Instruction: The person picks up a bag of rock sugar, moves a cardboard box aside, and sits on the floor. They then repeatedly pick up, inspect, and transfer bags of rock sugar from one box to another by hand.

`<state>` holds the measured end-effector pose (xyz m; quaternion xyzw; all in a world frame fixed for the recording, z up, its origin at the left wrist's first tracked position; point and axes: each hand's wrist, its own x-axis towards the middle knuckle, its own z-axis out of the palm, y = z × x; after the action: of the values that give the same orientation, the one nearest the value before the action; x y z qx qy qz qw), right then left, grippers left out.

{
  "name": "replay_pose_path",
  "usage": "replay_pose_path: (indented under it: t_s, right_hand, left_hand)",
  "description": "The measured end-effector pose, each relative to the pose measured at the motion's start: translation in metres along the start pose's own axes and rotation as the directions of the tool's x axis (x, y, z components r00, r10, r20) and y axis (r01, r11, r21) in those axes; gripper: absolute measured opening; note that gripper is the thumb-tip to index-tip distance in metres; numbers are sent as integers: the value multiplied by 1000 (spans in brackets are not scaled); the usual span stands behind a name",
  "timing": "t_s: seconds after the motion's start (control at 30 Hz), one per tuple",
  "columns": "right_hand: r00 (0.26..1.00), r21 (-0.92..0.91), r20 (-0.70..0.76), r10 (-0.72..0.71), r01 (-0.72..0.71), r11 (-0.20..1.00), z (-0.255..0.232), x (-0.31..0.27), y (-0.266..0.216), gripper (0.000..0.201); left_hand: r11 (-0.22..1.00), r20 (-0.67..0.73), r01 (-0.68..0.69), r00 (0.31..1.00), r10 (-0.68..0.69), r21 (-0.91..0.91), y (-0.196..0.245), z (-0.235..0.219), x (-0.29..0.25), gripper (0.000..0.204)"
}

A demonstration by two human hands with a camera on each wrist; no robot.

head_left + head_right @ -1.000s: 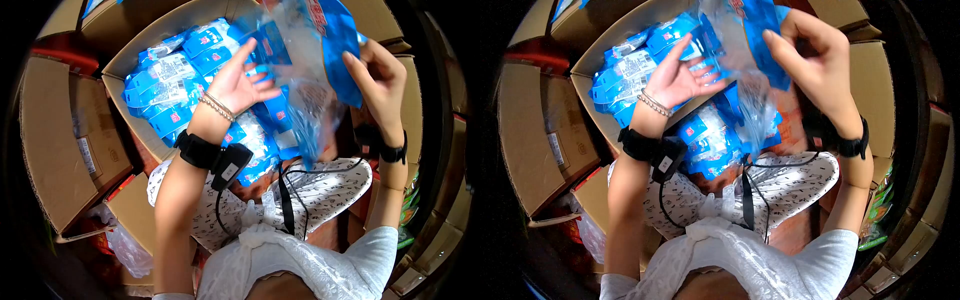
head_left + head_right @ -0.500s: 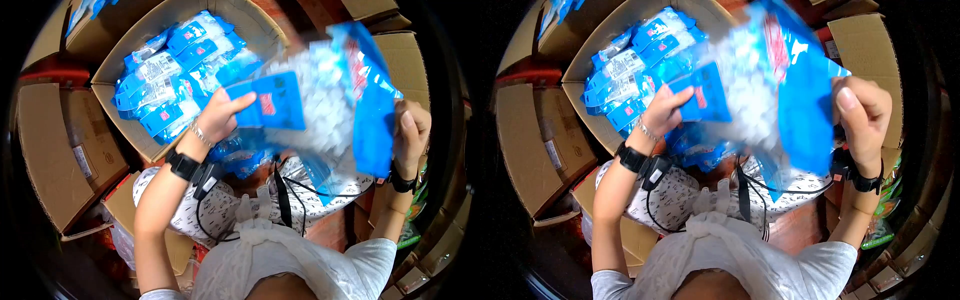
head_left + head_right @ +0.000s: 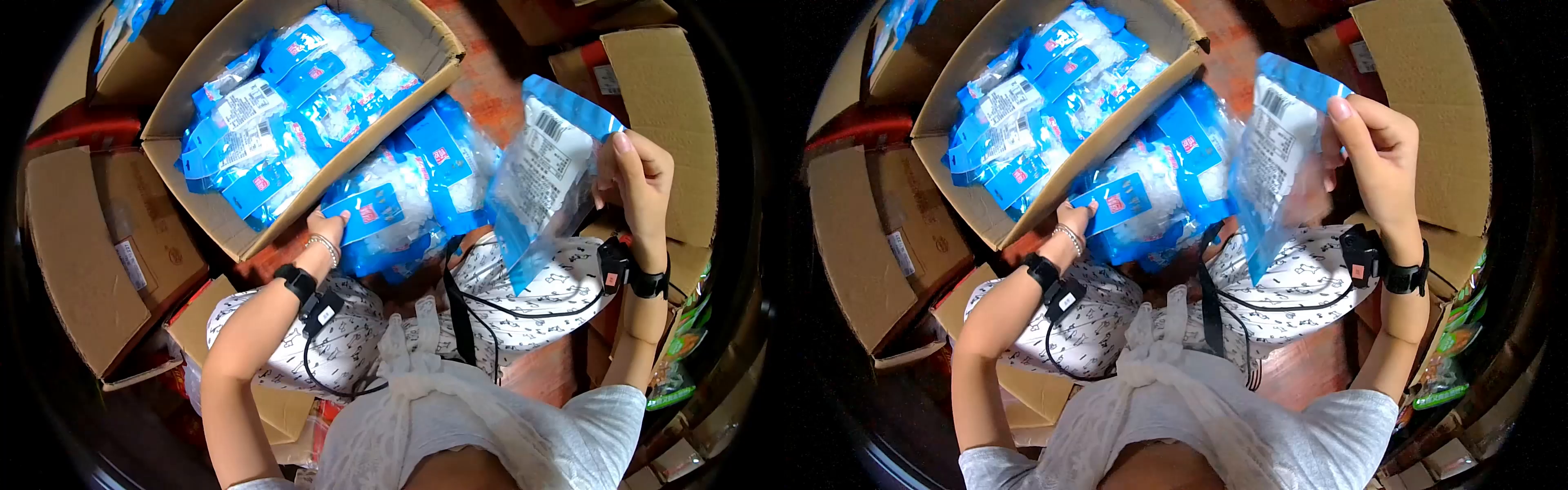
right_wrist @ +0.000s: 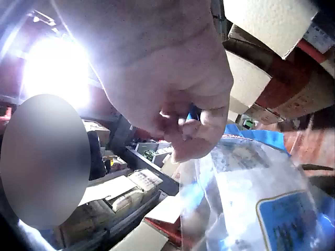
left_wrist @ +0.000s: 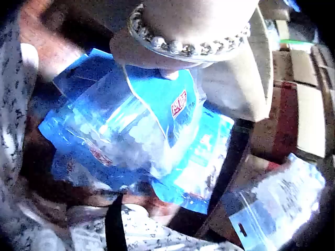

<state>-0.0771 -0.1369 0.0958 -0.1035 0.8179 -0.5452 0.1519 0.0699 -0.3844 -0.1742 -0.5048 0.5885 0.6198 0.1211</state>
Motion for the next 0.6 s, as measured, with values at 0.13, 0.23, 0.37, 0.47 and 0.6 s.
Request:
replay_pose_path:
  t_s: [0.13,0.23,0.37,0.47,0.6]
  right_hand:
    - [999,1,20,40,-40,999,7,-4,-8,30]
    - [992,22,63,109,-111,994,14,-3,-11,30]
    - [992,68,101,80,-87,994,30,2,-13,30]
    - [993,200,73,92,-105,974,46,6,-13,31]
    - [989,286,124,86,-119,951,71,4,-14,29]
  left_hand:
    - [932,69,285,949,-307,225,-6,-5,26,32]
    - [853,-24,196,977,-211,483,15,8,2,53]
    - [673,631,-700,639,441,239,43,21,-51,88]
    - [868,889,-409,229,397,-282,82,28,-99,97]
    - [745,741,-607,357,568,-279,92,41,-124,85]
